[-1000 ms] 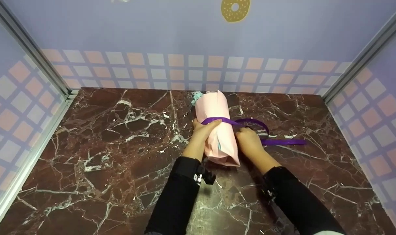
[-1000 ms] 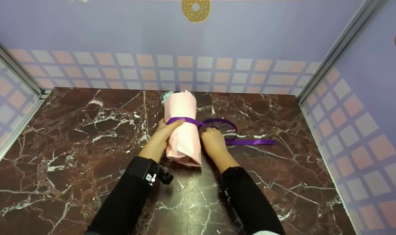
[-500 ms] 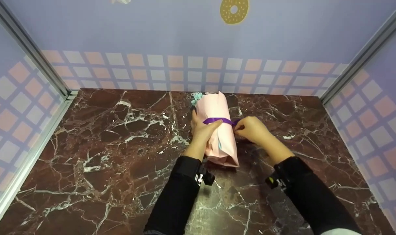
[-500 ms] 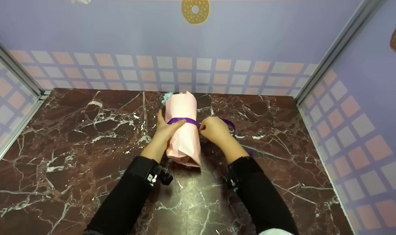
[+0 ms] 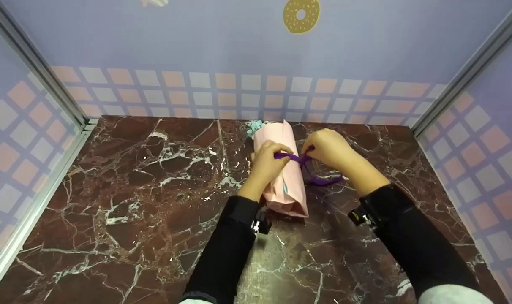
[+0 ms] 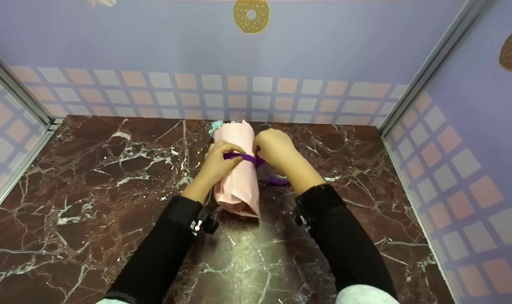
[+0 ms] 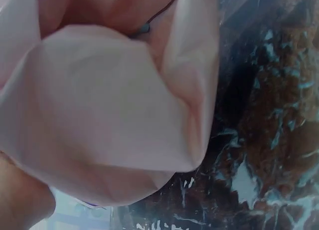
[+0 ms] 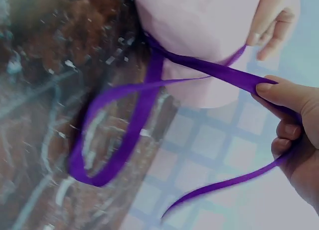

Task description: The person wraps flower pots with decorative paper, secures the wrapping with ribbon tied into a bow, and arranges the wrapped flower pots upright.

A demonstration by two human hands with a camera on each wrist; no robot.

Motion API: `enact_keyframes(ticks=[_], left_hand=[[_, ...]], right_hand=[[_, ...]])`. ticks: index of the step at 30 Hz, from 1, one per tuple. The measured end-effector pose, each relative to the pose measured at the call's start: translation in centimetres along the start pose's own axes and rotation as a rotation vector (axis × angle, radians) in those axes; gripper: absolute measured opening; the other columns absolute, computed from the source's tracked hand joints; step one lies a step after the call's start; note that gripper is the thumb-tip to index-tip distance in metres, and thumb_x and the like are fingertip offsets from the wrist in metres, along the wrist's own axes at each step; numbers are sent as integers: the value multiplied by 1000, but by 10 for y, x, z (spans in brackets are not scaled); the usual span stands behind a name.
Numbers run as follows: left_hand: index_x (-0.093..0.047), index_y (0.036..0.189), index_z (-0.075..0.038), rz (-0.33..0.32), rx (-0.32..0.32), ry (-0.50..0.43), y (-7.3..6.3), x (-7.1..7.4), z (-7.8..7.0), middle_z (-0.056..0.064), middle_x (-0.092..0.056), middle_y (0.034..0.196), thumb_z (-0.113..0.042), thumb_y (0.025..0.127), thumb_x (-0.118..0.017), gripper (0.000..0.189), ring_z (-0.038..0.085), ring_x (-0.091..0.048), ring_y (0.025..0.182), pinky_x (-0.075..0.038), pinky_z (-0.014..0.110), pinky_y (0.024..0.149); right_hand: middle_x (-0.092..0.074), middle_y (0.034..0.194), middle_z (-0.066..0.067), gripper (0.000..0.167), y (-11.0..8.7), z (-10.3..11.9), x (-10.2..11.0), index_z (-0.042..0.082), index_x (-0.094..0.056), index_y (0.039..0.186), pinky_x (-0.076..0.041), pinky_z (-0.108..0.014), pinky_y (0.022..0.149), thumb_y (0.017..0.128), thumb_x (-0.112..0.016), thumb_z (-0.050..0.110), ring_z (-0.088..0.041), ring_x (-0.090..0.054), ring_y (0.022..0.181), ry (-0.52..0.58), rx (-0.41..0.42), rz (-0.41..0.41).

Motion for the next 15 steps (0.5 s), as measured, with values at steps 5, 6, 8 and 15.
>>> enact_keyframes(ticks=[5, 6, 8, 15], left_hand=[[-76, 102, -20, 56, -79, 40, 3, -7, -10, -4, -63, 99, -18, 86, -73, 16, 19, -49, 101, -36, 35, 93], [-76, 102, -20, 59, -91, 51, 3, -8, -11, -3, -64, 99, -17, 87, -73, 16, 19, -49, 101, -37, 35, 93], [-76, 102, -20, 62, -104, 76, 3, -10, -13, -3, -64, 98, -18, 87, -72, 16, 19, -49, 100, -37, 35, 92], [-75, 99, -14, 60, -122, 140, 4, -14, -15, -1, -63, 101, -20, 87, -70, 15, 22, -49, 99, -39, 38, 89]], right_hand=[[-72, 82, -6, 12, 8, 24, 20, 8, -78, 81, -53, -45, 78, 77, -73, -2, -29, -66, 81, -85, 154, -54], [-72, 82, -6, 11, 10, 29, 23, 8, -78, 80, -53, -44, 78, 76, -73, -2, -29, -66, 80, -97, 182, -70], [-71, 81, -6, 9, 12, 38, 30, 7, -77, 79, -52, -44, 78, 75, -75, -1, -30, -64, 80, -116, 239, -102], [-67, 73, -5, 9, 21, 64, 36, 9, -74, 72, -47, -44, 73, 74, -76, 0, -29, -58, 75, -175, 405, -159]])
Point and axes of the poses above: each hand's wrist, its own y-axis towards the middle knuckle, its own x-axis out of the back of the hand, z = x × y, the point moved 10 cm from there along y, towards the middle knuckle
